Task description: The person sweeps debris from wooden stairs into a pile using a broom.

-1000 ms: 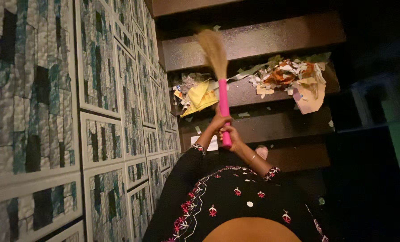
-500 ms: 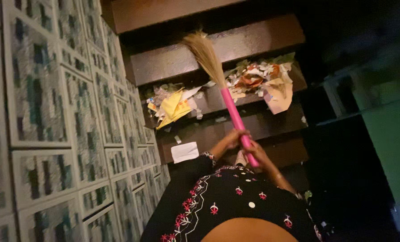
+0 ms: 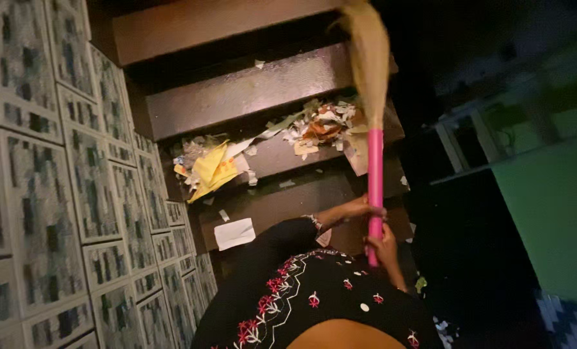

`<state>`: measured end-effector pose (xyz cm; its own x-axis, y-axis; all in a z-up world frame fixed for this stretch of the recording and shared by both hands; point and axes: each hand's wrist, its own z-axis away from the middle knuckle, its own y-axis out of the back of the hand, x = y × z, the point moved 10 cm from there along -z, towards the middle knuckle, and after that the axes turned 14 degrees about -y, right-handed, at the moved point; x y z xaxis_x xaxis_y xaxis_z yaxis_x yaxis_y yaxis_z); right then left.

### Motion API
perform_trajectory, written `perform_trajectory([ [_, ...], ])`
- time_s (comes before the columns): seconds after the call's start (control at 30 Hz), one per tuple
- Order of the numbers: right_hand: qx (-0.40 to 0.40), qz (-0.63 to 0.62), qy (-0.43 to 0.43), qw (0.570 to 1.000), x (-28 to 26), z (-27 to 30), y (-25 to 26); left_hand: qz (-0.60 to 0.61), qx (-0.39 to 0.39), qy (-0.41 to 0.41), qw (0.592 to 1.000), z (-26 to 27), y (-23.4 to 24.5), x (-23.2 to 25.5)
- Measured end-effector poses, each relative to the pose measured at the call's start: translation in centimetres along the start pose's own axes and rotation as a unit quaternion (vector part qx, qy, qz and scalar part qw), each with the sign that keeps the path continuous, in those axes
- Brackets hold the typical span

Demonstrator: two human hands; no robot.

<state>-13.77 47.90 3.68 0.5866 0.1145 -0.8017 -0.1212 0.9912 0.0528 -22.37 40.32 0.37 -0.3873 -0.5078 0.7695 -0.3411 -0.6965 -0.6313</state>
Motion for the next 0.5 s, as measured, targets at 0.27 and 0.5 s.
perform_trajectory([
  [0.27,0.120,-0.018,-0.012,0.993,-5.6,-10.9,1.3,0.019,0.142,-0.042,0.989,-8.8,3.1,2.1],
  [0.5,0.097,0.177,-0.003,0.979,-8.5,-15.8,-3.0,-0.182,0.246,-0.005,0.952,-7.0,9.4,5.7],
])
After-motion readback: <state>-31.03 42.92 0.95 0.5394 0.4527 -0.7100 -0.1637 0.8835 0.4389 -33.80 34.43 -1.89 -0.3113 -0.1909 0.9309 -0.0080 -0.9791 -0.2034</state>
